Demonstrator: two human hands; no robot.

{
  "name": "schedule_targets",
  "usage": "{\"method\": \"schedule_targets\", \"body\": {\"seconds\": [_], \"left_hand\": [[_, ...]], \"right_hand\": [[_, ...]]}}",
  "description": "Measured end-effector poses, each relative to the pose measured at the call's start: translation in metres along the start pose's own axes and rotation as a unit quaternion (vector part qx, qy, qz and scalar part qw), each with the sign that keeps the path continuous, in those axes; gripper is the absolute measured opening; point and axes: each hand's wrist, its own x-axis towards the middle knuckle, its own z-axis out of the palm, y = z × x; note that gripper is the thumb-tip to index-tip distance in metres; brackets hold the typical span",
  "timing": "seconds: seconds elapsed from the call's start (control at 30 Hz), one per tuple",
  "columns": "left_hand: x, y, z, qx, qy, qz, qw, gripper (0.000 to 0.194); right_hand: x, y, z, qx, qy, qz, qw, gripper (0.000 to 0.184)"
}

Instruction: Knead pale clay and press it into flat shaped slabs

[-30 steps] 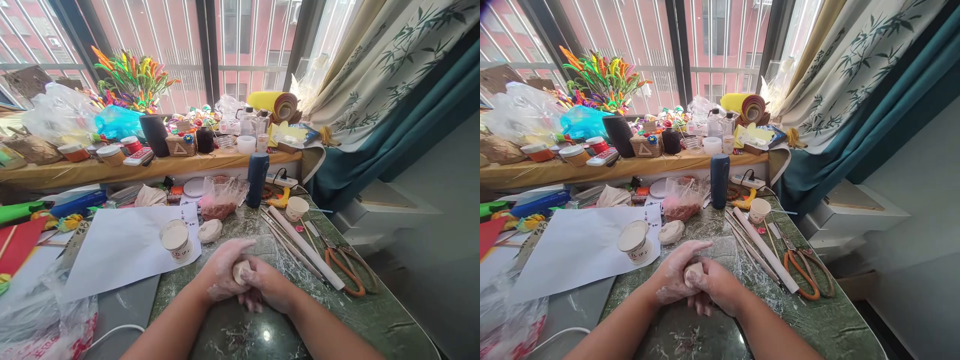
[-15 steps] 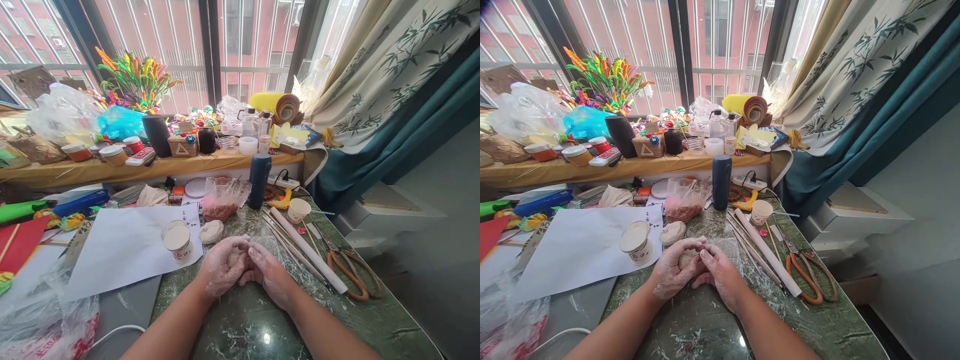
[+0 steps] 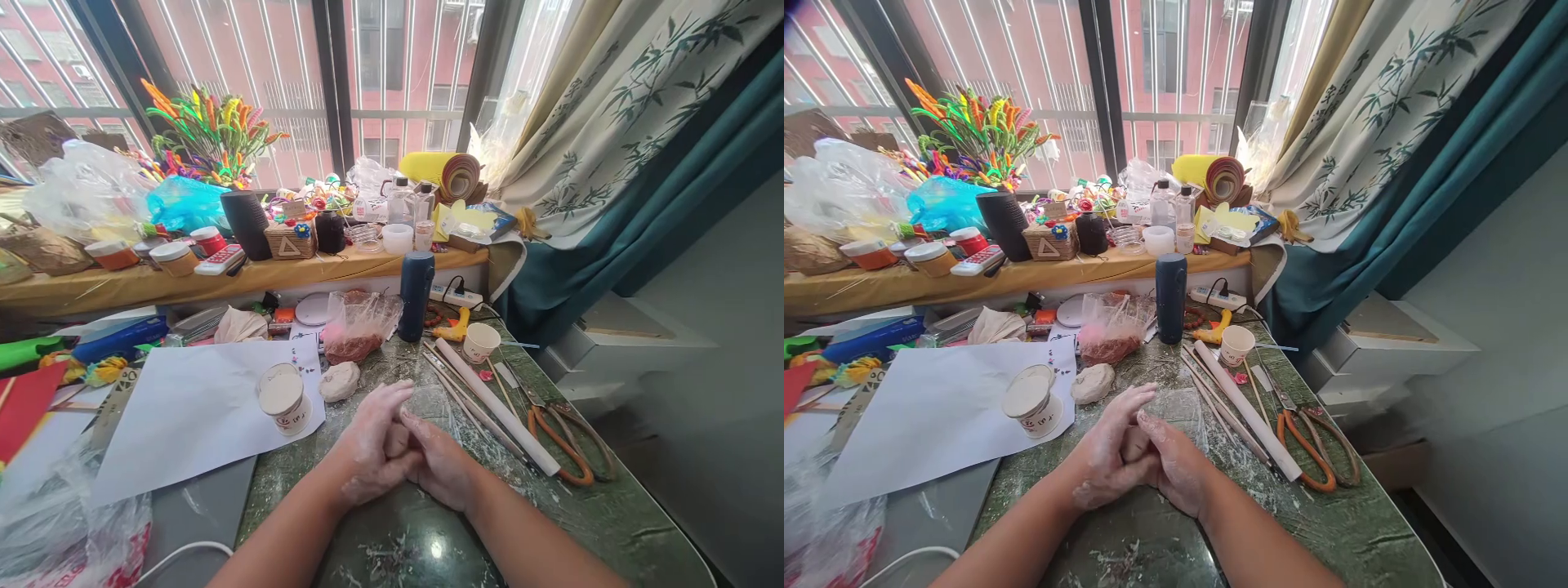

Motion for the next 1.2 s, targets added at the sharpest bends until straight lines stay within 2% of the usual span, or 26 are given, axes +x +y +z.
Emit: {"method": "schedule_targets", "body": {"seconds": [0.07, 0.13, 0.2, 0.33, 0.4, 0.5, 0.57, 0.7, 0.77, 0.87, 0.93, 1.0, 1.07, 1.2], "left_hand": [[0.001, -0.001, 0.000, 0.021, -0.019, 0.044, 0.999, 0.102], [0.002, -0.003, -0.002, 0.011, -0.009, 0.058, 0.998, 0.106], [0.001, -0.005, -0.005, -0.006, 0.018, 0.059, 0.998, 0.094], [0.001, -0.006, -0.009, -0.022, 0.076, 0.028, 0.996, 0.054], [0.002, -0.007, -0.010, -0.015, 0.095, -0.003, 0.995, 0.038], [0.005, -0.007, -0.010, 0.002, 0.102, -0.018, 0.995, 0.028], [0.006, -0.004, -0.011, 0.016, 0.096, 0.010, 0.995, 0.024], [0.007, 0.009, -0.010, 0.041, 0.039, 0.129, 0.990, 0.017], [0.007, 0.017, -0.008, 0.055, 0.011, 0.166, 0.985, 0.028], [0.008, 0.021, -0.004, 0.085, -0.010, 0.155, 0.984, 0.051], [0.007, 0.017, -0.002, 0.103, -0.008, 0.135, 0.985, 0.055], [0.005, 0.011, 0.000, 0.110, 0.004, 0.112, 0.988, 0.050], [0.004, 0.006, 0.000, 0.101, 0.029, 0.079, 0.991, 0.043], [0.002, 0.005, -0.008, 0.057, 0.114, 0.007, 0.992, 0.019]], "right_hand": [[0.000, -0.001, 0.001, 0.011, 0.013, -0.009, 1.000, 0.038], [0.000, -0.002, 0.000, 0.014, 0.024, 0.001, 1.000, 0.045], [0.001, -0.003, -0.002, 0.019, 0.044, 0.015, 0.999, 0.054], [-0.001, -0.007, -0.005, 0.030, 0.084, 0.021, 0.996, 0.064], [-0.003, -0.010, -0.005, 0.017, 0.103, 0.002, 0.995, 0.065], [-0.007, -0.012, -0.003, -0.007, 0.142, -0.052, 0.988, 0.062], [-0.007, -0.012, -0.002, -0.024, 0.168, -0.068, 0.983, 0.061], [-0.002, -0.011, 0.001, -0.034, 0.215, -0.069, 0.974, 0.060], [0.000, -0.011, 0.006, 0.005, 0.203, -0.075, 0.976, 0.057], [-0.004, -0.012, 0.017, 0.078, 0.104, -0.040, 0.991, 0.059], [-0.007, -0.011, 0.022, 0.104, 0.038, -0.013, 0.994, 0.064], [-0.009, -0.011, 0.022, 0.122, 0.014, -0.012, 0.992, 0.065], [-0.008, -0.010, 0.019, 0.135, 0.017, -0.017, 0.990, 0.064], [-0.003, -0.011, 0.014, 0.153, 0.022, -0.007, 0.988, 0.063]]}}
